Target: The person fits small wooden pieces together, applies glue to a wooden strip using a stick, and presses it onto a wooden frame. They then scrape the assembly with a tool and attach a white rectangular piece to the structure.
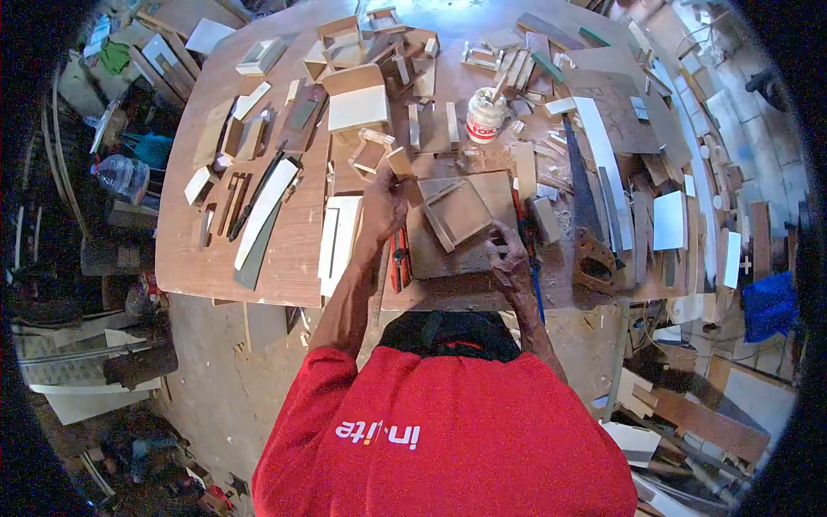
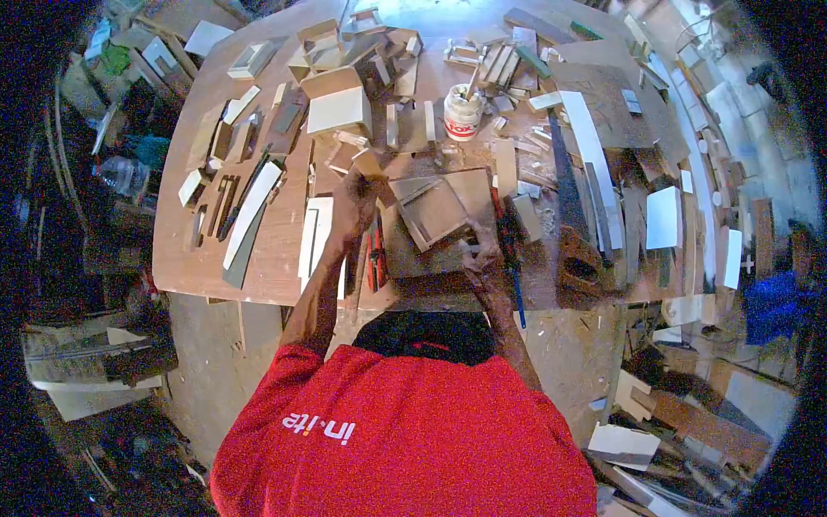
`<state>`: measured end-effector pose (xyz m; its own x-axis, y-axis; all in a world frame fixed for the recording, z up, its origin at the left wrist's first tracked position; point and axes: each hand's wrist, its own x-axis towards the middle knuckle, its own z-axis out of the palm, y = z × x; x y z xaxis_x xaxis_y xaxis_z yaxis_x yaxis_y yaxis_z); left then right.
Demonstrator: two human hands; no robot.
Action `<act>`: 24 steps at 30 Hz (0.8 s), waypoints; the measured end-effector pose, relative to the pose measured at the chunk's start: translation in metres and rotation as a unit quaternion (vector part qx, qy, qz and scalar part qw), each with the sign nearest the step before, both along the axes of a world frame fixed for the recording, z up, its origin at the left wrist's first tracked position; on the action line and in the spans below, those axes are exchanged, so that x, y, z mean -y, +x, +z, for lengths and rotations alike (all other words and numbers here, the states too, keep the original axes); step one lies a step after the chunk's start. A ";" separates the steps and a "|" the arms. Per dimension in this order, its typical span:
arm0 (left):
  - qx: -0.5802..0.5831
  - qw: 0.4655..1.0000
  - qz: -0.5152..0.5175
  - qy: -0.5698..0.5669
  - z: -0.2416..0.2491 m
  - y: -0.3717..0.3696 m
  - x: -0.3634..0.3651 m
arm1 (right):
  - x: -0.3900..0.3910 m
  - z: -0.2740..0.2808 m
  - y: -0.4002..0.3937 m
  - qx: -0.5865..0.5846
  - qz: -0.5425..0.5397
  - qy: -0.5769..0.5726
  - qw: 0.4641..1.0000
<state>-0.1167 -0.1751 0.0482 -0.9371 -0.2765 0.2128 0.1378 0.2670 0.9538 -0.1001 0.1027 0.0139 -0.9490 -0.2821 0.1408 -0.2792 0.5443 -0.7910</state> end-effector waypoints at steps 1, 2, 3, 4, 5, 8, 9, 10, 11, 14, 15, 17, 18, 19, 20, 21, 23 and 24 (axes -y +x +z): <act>0.035 0.999 0.008 0.008 -0.004 -0.007 -0.005 | -0.002 0.001 0.000 0.014 -0.013 -0.004 1.000; -0.006 0.999 0.010 -0.036 -0.007 -0.011 -0.006 | -0.005 0.001 -0.001 0.014 -0.016 -0.005 1.000; -0.005 0.999 0.006 -0.037 -0.011 -0.013 -0.008 | -0.008 0.002 -0.002 0.003 -0.011 -0.008 1.000; -0.001 0.997 0.023 -0.078 -0.016 -0.013 -0.010 | -0.011 0.002 -0.002 -0.006 -0.006 -0.011 1.000; 0.003 0.992 0.039 -0.120 -0.016 -0.013 -0.013 | -0.013 -0.002 -0.002 -0.003 -0.009 -0.011 1.000; 0.002 0.996 0.024 -0.081 -0.040 -0.022 -0.007 | -0.017 -0.010 -0.005 0.015 -0.023 -0.031 0.999; 0.003 0.996 0.024 -0.081 -0.042 -0.023 -0.008 | -0.018 -0.012 -0.007 0.009 -0.022 -0.028 0.999; -0.015 0.998 0.021 -0.061 -0.045 -0.023 -0.009 | -0.019 -0.014 -0.008 0.005 -0.022 -0.025 0.999; -0.032 0.998 0.019 -0.041 -0.041 -0.023 -0.012 | -0.021 -0.018 -0.009 0.007 -0.022 -0.025 0.999; -0.023 0.996 0.024 -0.079 -0.029 -0.020 -0.019 | -0.023 -0.023 -0.012 0.005 -0.014 -0.045 0.999; -0.021 0.996 0.024 -0.080 -0.029 -0.018 -0.020 | -0.021 -0.012 -0.012 0.025 -0.015 -0.048 0.998; 0.035 0.988 0.035 -0.148 -0.029 -0.016 -0.019 | -0.020 -0.008 -0.013 0.047 -0.016 -0.052 0.997; 0.036 0.988 0.034 -0.149 -0.031 -0.016 -0.018 | -0.020 -0.011 -0.014 0.022 -0.013 -0.052 0.998; 0.040 0.983 0.034 -0.174 -0.033 -0.016 -0.016 | -0.021 -0.015 -0.015 -0.003 -0.009 -0.052 0.999; 0.045 0.978 0.035 -0.199 -0.031 -0.015 -0.016 | -0.021 -0.015 -0.015 -0.001 -0.010 -0.052 0.999; 0.046 0.978 0.035 -0.200 -0.030 -0.015 -0.018 | -0.021 -0.016 -0.016 -0.004 -0.006 -0.045 0.999; 0.014 0.985 0.019 -0.169 -0.023 -0.017 -0.021 | -0.019 -0.014 -0.016 -0.008 -0.002 -0.039 0.999; 0.015 0.985 0.019 -0.170 -0.019 -0.017 -0.023 | -0.018 -0.011 -0.015 0.028 0.001 -0.045 0.999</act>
